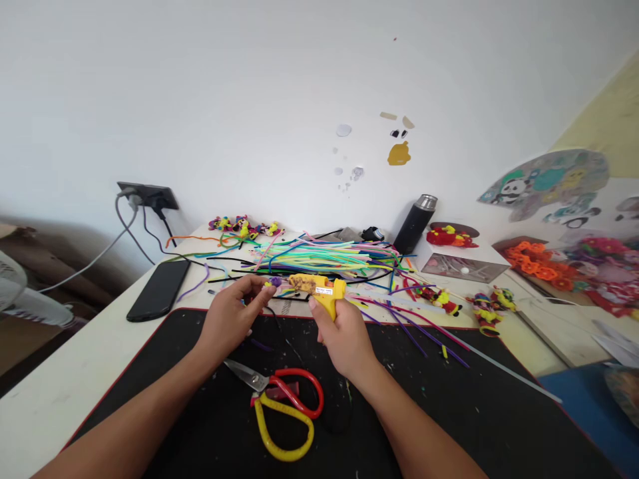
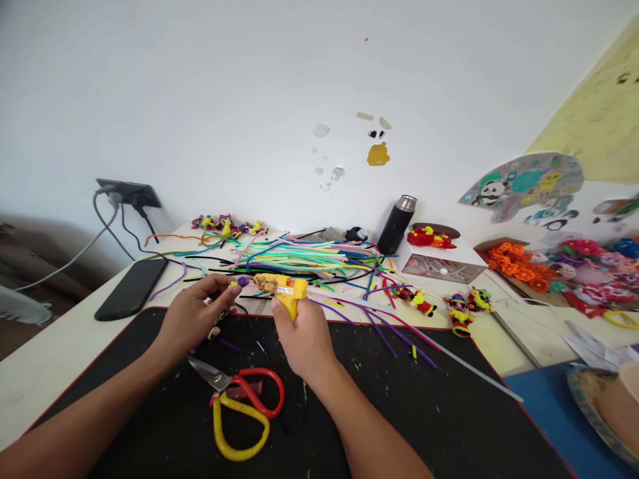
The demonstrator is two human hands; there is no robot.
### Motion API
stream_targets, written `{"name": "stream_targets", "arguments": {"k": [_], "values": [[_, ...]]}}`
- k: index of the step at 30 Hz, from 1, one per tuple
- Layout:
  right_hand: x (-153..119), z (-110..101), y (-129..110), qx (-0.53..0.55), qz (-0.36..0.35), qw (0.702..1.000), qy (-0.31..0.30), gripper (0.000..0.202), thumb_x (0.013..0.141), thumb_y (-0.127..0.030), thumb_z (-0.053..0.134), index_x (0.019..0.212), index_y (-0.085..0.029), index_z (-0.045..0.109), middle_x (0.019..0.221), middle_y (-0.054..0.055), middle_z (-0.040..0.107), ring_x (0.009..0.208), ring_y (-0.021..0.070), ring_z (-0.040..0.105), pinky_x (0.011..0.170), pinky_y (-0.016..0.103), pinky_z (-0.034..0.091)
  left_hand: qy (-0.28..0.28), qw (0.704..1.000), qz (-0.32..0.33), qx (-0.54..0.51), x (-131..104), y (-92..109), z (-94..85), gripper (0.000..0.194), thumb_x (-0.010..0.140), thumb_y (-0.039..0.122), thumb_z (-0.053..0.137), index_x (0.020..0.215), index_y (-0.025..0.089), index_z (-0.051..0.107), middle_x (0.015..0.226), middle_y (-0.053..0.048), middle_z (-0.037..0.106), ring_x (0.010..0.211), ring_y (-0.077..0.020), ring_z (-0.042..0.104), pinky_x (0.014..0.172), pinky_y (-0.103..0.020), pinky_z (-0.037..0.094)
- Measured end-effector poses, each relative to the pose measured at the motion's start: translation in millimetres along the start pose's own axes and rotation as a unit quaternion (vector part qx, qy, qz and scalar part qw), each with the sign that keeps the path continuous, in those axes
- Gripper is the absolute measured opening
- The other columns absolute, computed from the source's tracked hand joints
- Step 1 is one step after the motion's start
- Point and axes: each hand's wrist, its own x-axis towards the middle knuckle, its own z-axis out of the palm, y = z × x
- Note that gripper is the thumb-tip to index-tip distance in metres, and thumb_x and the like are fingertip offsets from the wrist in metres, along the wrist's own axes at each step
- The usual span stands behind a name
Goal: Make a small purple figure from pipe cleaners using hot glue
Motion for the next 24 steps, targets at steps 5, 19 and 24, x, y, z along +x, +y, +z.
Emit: {"name": "stream_targets", "arguments": {"k": [5,19,24], "values": [[-0.4,-0.3,-1.0,-0.009,-0.005,1.000,-0.003,0.046,0.099,-0.053,0.049,0.063,-0.024,0.050,0.051,0.001,0.058,0.050,0.0166,0.056,0.054,0.029,0.038,0.002,1.000,0.011,0.011,-1.1,2.8,0.0,0.039,0.088,0.062,0.059,0.083,0.024,0.069,0.066,0.001,0.066,0.061,-0.0197,0.058,0.060,-0.030,0.042],[-2.1,-0.7,-2.4,-0.012,0.005,1.000,-0.013,0.045,0.100,-0.052,0.051,0.066,-0.023,0.053,0.053,0.001,0.059,0.052,0.0172,0.057,0.054,0.028,0.039,0.006,1.000,0.013,0.013,-0.3,1.5,0.7,0.042,0.088,0.063,0.059,0.084,0.023,0.070,0.066,0.000,0.067,0.061,-0.0194,0.060,0.060,-0.029,0.043],[-2.2,-1.4,-3.7,-0.020,0.001,1.000,-0.015,0.044,0.100,-0.050,0.051,0.065,-0.023,0.052,0.052,0.002,0.058,0.054,0.0182,0.058,0.054,0.028,0.040,0.006,1.000,0.009,0.013,-0.1,2.8,0.0,0.043,0.088,0.064,0.059,0.082,0.023,0.069,0.064,0.000,0.066,0.060,-0.0193,0.058,0.059,-0.029,0.043]]}}
